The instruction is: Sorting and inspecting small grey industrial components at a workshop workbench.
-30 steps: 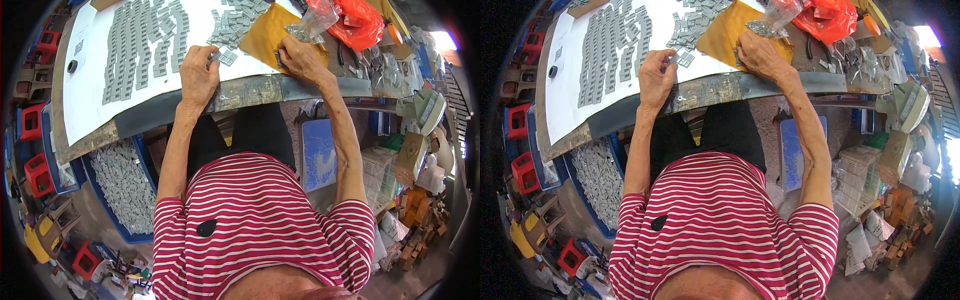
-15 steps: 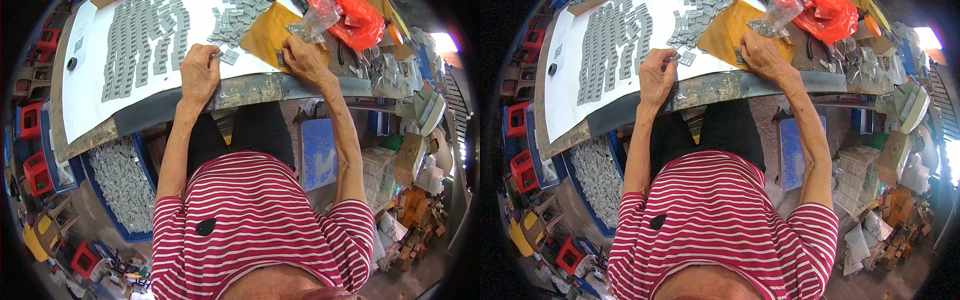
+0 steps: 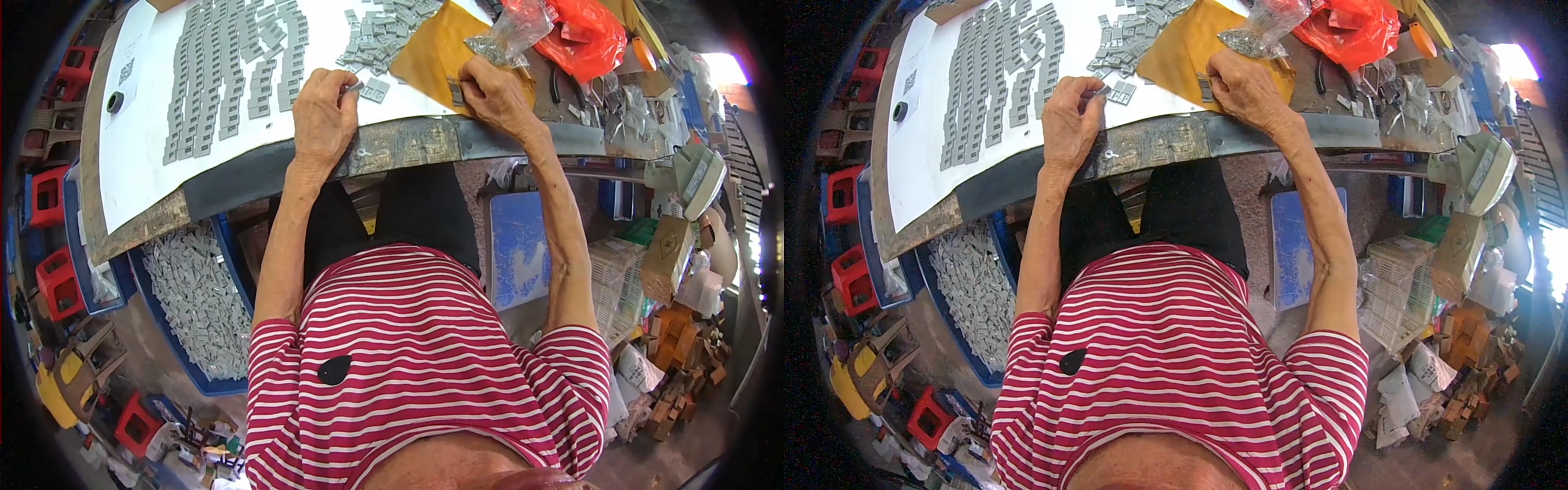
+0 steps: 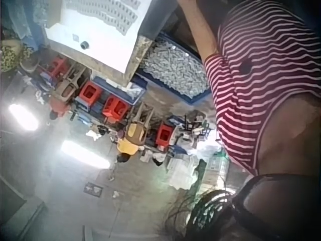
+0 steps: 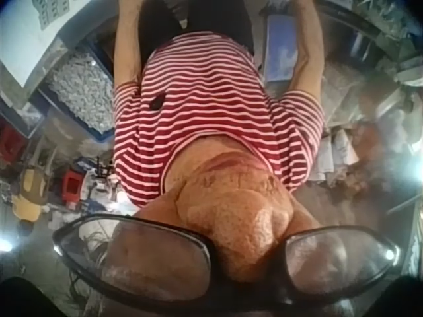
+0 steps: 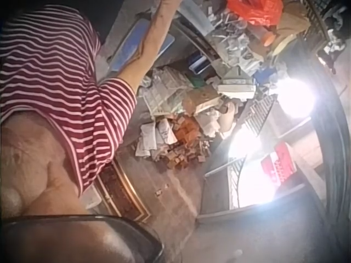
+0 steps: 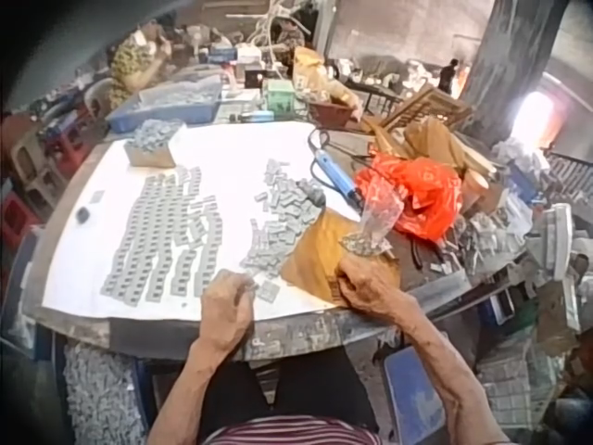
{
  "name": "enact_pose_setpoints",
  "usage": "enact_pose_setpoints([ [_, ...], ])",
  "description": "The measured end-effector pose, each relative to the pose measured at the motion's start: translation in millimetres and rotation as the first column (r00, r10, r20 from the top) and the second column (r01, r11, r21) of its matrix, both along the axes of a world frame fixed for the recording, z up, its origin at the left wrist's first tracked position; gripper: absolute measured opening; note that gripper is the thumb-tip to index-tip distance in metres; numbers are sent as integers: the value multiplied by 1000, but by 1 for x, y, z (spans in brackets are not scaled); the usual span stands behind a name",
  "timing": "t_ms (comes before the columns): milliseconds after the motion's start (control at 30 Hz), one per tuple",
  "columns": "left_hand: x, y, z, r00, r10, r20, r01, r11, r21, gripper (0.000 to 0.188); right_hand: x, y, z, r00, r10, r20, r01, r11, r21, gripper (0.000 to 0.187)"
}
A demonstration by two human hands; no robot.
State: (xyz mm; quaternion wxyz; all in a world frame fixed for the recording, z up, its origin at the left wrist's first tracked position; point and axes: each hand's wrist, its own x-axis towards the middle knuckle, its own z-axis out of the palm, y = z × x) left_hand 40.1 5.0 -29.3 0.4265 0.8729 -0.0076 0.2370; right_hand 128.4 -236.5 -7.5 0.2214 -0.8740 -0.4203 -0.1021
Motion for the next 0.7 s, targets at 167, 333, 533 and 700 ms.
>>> enact_pose_setpoints([
  [167, -1, 0, 0, 1000, -7, -1, 7, 1000, 1, 8, -4, -1, 1, 989, -59, -136, 65, 997, 38, 8],
  [333, 0, 1, 0, 1000, -6, -2, 6, 1000, 5, 8, -6, -3, 0, 951, -125, -281, 153, 985, 80, 9],
  [533, -2, 1, 1, 1000, 1, 2, -1, 1000, -12, 8, -2, -8, -3, 916, -154, -370, 200, 976, 90, 11],
  [700, -3, 0, 7, 1000, 5, -1, -5, 997, -77, 9, -6, -3, -3, 954, -178, -242, 196, 979, 54, 10],
])
